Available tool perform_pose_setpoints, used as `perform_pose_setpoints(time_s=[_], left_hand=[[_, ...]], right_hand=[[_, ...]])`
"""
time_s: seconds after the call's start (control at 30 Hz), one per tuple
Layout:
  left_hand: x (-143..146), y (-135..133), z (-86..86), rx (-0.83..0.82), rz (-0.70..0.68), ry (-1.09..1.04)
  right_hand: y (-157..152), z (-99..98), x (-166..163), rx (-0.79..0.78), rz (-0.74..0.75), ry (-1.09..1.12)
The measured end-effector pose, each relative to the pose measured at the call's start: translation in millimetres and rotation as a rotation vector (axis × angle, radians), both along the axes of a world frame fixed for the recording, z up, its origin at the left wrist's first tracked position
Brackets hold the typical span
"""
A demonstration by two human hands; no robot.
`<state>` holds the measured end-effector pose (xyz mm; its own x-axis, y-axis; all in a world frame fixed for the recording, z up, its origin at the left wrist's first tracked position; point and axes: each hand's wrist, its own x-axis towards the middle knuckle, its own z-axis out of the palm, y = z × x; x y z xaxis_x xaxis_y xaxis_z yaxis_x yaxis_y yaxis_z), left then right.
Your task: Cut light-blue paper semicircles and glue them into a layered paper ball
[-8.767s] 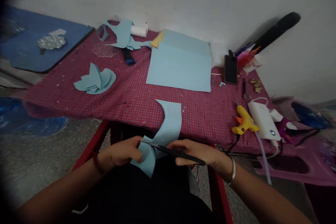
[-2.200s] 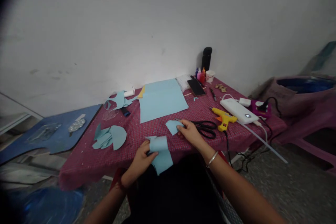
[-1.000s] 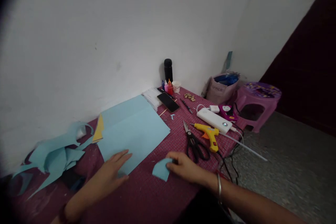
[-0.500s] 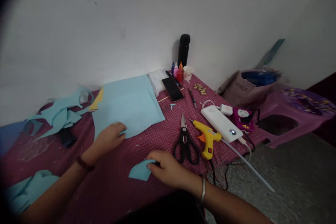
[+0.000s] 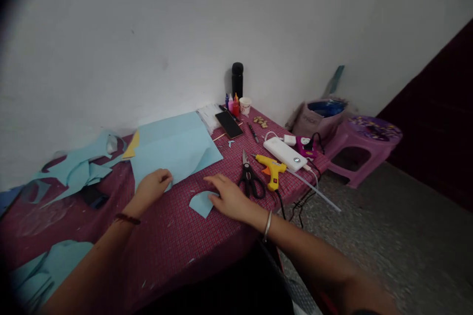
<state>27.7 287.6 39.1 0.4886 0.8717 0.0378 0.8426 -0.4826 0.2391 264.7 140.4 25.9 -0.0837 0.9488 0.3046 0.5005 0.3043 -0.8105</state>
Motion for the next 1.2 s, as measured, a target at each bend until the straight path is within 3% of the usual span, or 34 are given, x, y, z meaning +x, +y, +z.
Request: perform_pose_setpoints(time_s=[0.13,0.43,0.6,0.73,0.9,1.03,1.07,1.2], left_hand=[[-5.7,3.9,-13.3,-0.046,0.043,-0.162],[-12.8,7.2,-21.1,-0.115,0.063,-0.41],[-14.9,2.5,-22.0,-0.072,0.048,-0.401],[-12.7,-19.9,-3.7,0.007,0.042,-0.381],[5.9,-47.0,23.6,0.178,-0.122,-0.003],[9.7,-40.7,25.8,0.123,-0.04,0.259],[8.6,-37.9,25.2,0.108,-0.021,0.28],[5.2,-32.5,26.9,0.022,-0.027,0.301]], right_hand=[[12.2,15.5,15.1,0.05,-0.083,-0.038],[69.0,15.9,24.5,0.129,-0.198,-0.068],[107.0,22.3,25.5,0.17,-0.073,-0.1],[116.4,14.3,16.8,0.112,-0.015,-0.051],[101.1,12.9,15.9,0.013,0.023,0.013],[62.4,22.7,16.4,0.162,-0.211,-0.123],[50.5,24.6,14.6,0.151,-0.195,-0.18],[16.5,27.2,1.7,-0.067,0.28,-0.44]])
